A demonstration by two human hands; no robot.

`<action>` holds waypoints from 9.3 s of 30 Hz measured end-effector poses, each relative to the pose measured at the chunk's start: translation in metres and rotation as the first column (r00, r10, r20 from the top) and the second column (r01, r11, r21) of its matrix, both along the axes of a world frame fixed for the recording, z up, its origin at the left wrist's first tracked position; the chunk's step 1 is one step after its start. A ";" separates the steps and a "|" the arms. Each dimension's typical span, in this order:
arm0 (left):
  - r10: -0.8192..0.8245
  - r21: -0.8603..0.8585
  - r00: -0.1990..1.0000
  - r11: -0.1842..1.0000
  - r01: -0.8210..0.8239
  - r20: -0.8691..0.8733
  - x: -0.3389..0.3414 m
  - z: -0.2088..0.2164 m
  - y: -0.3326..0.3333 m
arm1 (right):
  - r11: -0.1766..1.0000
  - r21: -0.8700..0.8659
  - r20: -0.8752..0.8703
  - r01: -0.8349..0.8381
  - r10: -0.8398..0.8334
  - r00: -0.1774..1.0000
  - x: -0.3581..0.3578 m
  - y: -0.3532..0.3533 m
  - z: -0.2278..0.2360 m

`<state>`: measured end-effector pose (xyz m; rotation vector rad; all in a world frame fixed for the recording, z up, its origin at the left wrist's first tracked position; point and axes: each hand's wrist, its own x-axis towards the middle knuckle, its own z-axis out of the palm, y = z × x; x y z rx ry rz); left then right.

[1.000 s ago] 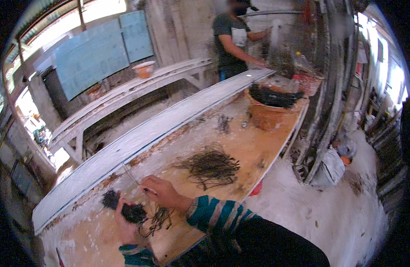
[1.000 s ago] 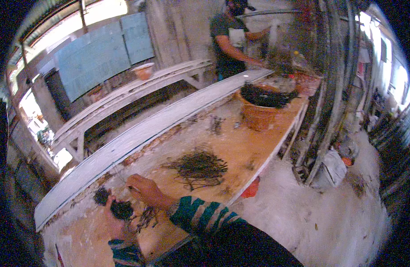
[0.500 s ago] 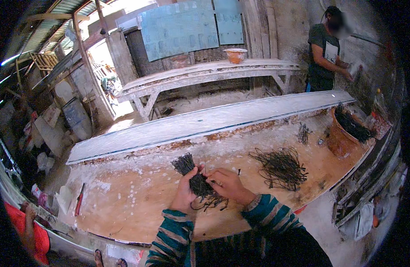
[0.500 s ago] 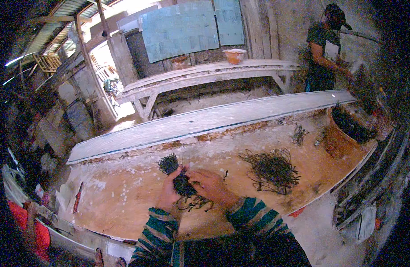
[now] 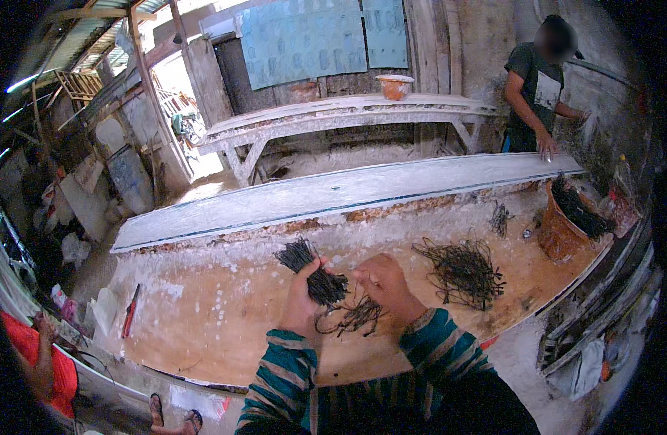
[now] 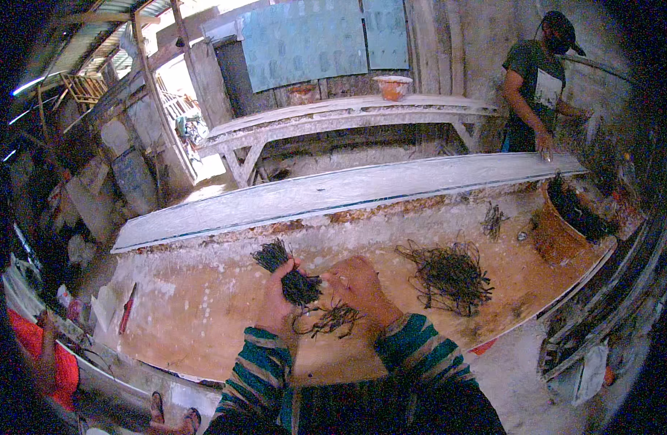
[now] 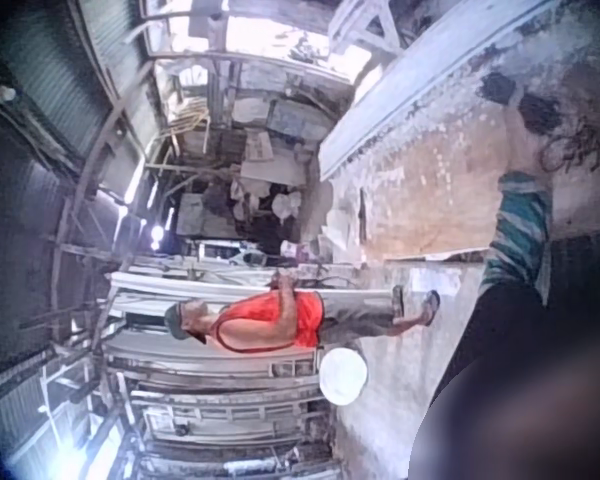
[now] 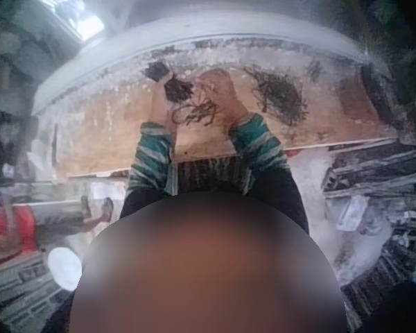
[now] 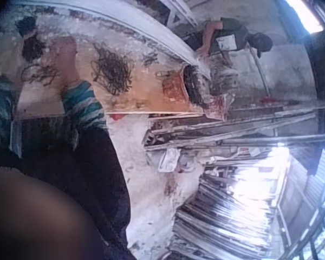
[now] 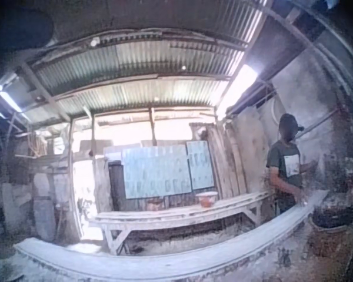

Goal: The person repeatedly picks up small black cords from a pile on a wooden workbench and ties them into bundles by hand. A coworker in the background applies a white substance to a long curved object and handles white fibrous material.

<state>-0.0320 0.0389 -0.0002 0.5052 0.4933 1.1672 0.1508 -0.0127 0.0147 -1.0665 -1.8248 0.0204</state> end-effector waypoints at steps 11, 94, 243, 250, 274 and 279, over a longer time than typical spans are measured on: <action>0.051 0.057 0.990 0.997 -0.059 0.134 -0.021 -0.006 0.018 | 0.953 -0.238 0.378 0.188 -0.087 0.922 0.010 0.018 -0.036; -0.255 0.211 0.934 0.927 0.309 -0.249 0.017 0.004 -0.029 | 0.686 -0.344 -0.776 -0.641 0.176 0.605 -0.005 -0.004 0.003; 0.192 0.118 0.959 0.969 -0.219 0.208 -0.038 0.009 0.017 | 0.866 -0.436 0.189 -0.244 0.354 0.916 0.007 0.004 -0.008; 0.135 0.106 0.986 0.984 -0.145 0.097 -0.027 0.011 0.010 | 0.917 -0.360 0.184 -0.169 0.248 0.951 0.004 0.007 -0.015; 0.057 0.087 0.998 0.995 -0.056 -0.010 -0.013 0.010 0.003 | 0.882 -0.438 0.219 -0.174 0.292 0.931 -0.001 0.003 -0.018; 0.042 0.080 0.999 0.996 -0.040 -0.024 -0.012 0.009 0.003 | 0.965 -0.261 0.176 -0.036 0.084 0.981 -0.003 0.004 -0.010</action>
